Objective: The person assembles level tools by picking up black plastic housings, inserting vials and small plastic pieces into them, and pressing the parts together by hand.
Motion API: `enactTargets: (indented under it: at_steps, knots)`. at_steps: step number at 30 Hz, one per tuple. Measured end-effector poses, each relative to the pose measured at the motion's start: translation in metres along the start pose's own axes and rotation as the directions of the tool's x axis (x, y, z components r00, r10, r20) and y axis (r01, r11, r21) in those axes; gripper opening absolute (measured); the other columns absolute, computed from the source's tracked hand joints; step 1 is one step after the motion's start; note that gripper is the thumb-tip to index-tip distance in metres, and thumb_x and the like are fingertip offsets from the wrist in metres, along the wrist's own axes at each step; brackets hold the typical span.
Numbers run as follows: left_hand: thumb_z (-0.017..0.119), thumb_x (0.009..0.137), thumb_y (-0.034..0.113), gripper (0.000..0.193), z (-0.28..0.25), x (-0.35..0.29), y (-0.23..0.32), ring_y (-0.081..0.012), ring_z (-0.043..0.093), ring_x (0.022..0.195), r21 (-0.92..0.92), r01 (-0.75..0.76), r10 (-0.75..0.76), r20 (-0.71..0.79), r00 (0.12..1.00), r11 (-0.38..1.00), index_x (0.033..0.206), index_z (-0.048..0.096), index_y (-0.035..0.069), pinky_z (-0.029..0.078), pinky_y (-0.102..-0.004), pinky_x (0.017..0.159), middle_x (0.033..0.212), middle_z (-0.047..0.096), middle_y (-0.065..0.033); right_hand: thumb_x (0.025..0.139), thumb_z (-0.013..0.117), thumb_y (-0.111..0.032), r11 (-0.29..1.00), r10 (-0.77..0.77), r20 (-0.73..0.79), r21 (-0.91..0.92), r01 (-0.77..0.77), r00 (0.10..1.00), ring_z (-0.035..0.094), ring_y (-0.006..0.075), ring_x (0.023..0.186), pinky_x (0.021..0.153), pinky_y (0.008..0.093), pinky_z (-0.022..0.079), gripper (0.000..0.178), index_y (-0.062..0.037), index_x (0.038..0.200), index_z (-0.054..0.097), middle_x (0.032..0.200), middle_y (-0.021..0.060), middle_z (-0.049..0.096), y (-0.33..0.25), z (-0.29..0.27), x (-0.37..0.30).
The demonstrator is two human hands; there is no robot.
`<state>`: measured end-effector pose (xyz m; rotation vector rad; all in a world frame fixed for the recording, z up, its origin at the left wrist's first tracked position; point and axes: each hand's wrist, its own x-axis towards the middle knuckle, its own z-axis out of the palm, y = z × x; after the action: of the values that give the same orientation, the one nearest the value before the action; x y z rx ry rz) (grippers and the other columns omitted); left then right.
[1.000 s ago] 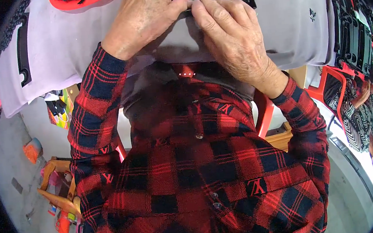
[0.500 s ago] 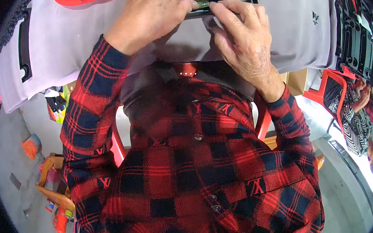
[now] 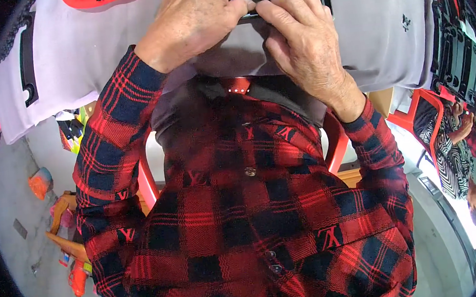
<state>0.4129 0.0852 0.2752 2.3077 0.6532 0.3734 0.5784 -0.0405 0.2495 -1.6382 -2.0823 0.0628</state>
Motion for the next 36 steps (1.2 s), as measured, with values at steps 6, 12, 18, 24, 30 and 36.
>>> enactTargets:
  at_steps: [6,12,18,24,30,36]
  knots:
    - [0.069,0.081,0.015,0.028,-0.008,0.001,-0.006,-0.025,0.062,0.088,-0.204,0.131,-0.117,0.077,0.99,0.97,0.105,0.067,0.0,0.049,-0.0372,0.08,0.094,0.062,-0.008,0.072,0.07,-0.002,1.0,0.016,-0.037,0.008,-0.015,0.999,0.056,0.0304,0.096,0.084,0.0408,0.049,0.048,-0.0088,0.119,0.066,0.109,0.0093,0.062,-0.002,0.003,-0.001]
    - [0.062,0.085,0.001,0.029,-0.029,-0.017,0.018,-0.0186,0.062,0.083,-0.453,0.201,-0.231,-0.013,0.973,0.869,0.112,0.063,-0.007,0.052,-0.03,0.077,0.095,0.062,-0.0102,0.074,0.071,-0.002,0.991,0.126,-0.14,0.053,-0.12,0.982,0.06,0.0293,0.094,0.083,0.0368,0.051,0.04,-0.0071,0.114,0.069,0.108,0.0097,0.067,-0.008,-0.009,0.001]
    - [0.072,0.077,0.005,0.036,-0.019,-0.032,0.014,-0.031,0.061,0.081,-0.086,0.102,-0.113,-0.133,0.985,0.991,0.109,0.065,-0.008,0.049,-0.038,0.073,0.087,0.06,-0.0165,0.074,0.072,-0.005,0.997,0.067,-0.133,-0.022,-0.071,0.989,0.058,0.0271,0.093,0.082,0.0362,0.048,0.037,-0.0104,0.111,0.071,0.108,0.006,0.067,-0.011,-0.012,0.006]
    - [0.076,0.074,0.002,0.035,-0.011,-0.031,0.01,-0.0334,0.06,0.081,-0.148,0.103,-0.131,-0.194,0.972,0.984,0.106,0.066,-0.008,0.048,-0.0394,0.073,0.086,0.059,-0.0177,0.071,0.076,-0.009,0.989,-0.047,-0.044,-0.141,0.04,0.998,0.055,0.025,0.095,0.081,0.0387,0.042,0.038,-0.0144,0.109,0.072,0.109,0.0013,0.065,-0.02,-0.012,0.024]
    - [0.076,0.071,-0.001,0.034,-0.005,-0.029,0.005,-0.0334,0.061,0.08,-0.128,0.092,-0.119,-0.219,0.968,0.988,0.103,0.067,-0.007,0.048,-0.0397,0.073,0.086,0.059,-0.0169,0.069,0.077,-0.01,0.994,0.013,-0.019,-0.109,-0.015,1.0,0.056,0.0245,0.094,0.079,0.0387,0.042,0.042,-0.0168,0.11,0.071,0.106,-0.002,0.064,-0.017,0.001,0.022]
    - [0.076,0.068,-0.004,0.033,-0.001,-0.031,0.003,-0.0327,0.06,0.079,-0.075,0.043,-0.061,-0.263,0.963,0.996,0.1,0.067,-0.005,0.047,-0.04,0.072,0.083,0.059,-0.0155,0.069,0.076,-0.01,0.994,-0.034,0.041,-0.107,0.038,0.999,0.056,0.0242,0.094,0.076,0.0387,0.043,0.044,-0.016,0.112,0.071,0.103,-0.0038,0.064,-0.02,-0.006,0.028]
